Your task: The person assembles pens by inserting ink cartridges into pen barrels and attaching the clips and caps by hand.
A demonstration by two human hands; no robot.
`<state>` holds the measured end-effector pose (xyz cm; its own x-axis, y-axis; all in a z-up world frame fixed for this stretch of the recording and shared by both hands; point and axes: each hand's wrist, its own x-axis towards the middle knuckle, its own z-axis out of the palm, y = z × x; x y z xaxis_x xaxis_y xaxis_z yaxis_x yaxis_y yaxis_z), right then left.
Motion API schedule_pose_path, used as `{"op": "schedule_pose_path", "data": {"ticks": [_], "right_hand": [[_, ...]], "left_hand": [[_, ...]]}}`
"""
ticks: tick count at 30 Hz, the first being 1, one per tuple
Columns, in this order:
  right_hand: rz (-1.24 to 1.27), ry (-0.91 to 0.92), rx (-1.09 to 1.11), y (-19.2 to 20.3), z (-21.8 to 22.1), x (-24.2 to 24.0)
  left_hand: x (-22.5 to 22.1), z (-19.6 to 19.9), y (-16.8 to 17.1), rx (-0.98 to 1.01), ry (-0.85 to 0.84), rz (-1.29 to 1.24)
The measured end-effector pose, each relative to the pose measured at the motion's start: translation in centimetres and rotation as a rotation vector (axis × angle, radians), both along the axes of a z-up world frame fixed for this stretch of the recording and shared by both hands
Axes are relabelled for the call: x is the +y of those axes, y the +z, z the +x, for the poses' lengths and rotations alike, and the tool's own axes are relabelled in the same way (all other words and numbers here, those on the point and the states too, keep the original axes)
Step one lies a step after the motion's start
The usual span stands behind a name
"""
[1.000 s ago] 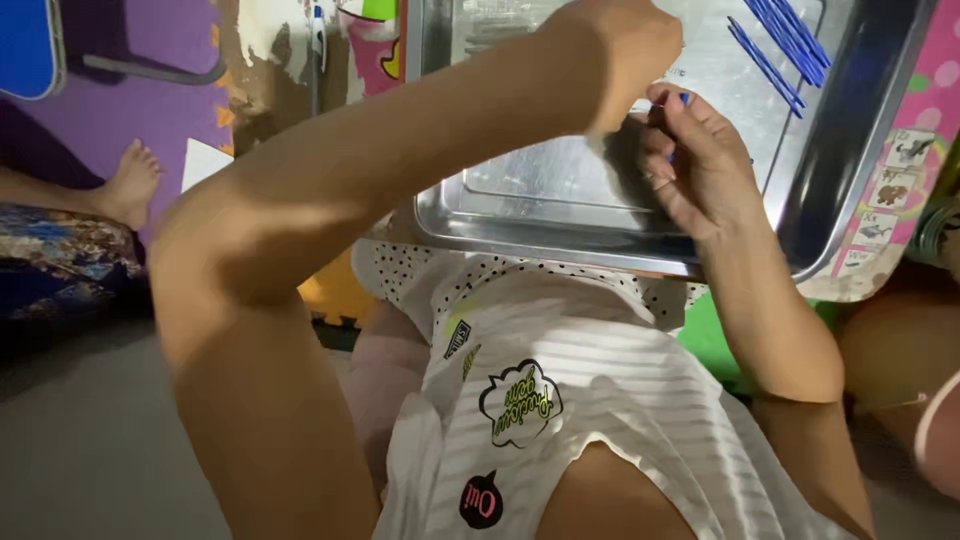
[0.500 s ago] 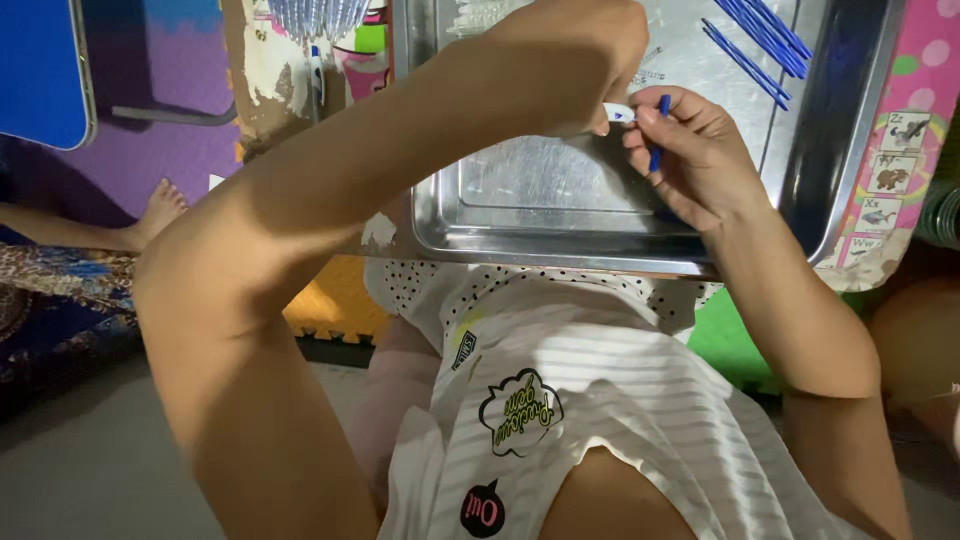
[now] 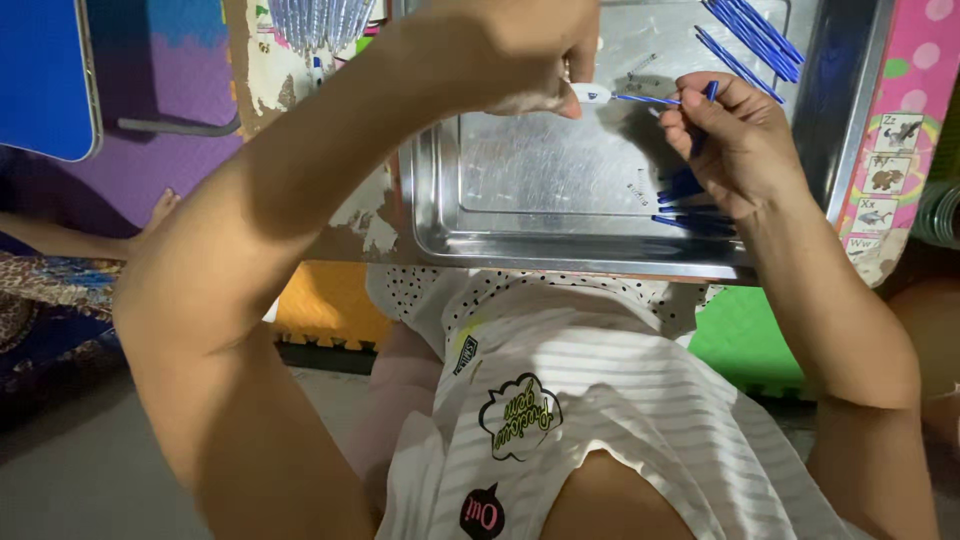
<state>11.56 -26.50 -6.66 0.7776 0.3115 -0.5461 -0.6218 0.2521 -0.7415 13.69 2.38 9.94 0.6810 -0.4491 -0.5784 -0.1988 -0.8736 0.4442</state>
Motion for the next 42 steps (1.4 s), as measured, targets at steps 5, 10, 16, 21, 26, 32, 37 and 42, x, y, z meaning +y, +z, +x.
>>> {"op": "schedule_pose_path", "data": {"ticks": [5, 10, 16, 21, 26, 32, 37, 42], "right_hand": [[-0.062, -0.019, -0.023, 0.7, 0.3, -0.2], [-0.093, -0.021, -0.052, -0.3, 1.0, -1.3], [-0.240, 0.082, -0.073, 2.8, 0.5, 1.2], [-0.222, 0.141, -0.227, -2.1, -0.1, 1.2], [-0.734, 0.417, -0.776, -0.5, -0.5, -0.4], [-0.513, 0.205, -0.651, 5.1, -1.3, -2.0], [-0.079, 0.076, -0.568, 11.3, -2.5, -2.6], [0.015, 0.075, -0.534, 12.9, -3.0, -2.5]], "left_hand": [[1.5, -0.6, -0.1, 0.213, 0.200, -0.209], [3.3, -0.9, 0.8, 0.154, 0.133, -0.097], [5.4, -1.9, -0.5, 0.236, 0.338, -0.522], [4.9, -2.1, -2.0, 0.243, 0.382, -0.951], [2.5, -2.8, 1.4, 0.175, 0.404, -0.969], [0.3, -3.4, 2.1, 0.238, 0.342, -1.177], [-0.4, -4.8, 2.4, 0.156, 0.268, -1.256], [-0.5, -6.5, 1.1, 0.130, 0.318, -1.236]]}}
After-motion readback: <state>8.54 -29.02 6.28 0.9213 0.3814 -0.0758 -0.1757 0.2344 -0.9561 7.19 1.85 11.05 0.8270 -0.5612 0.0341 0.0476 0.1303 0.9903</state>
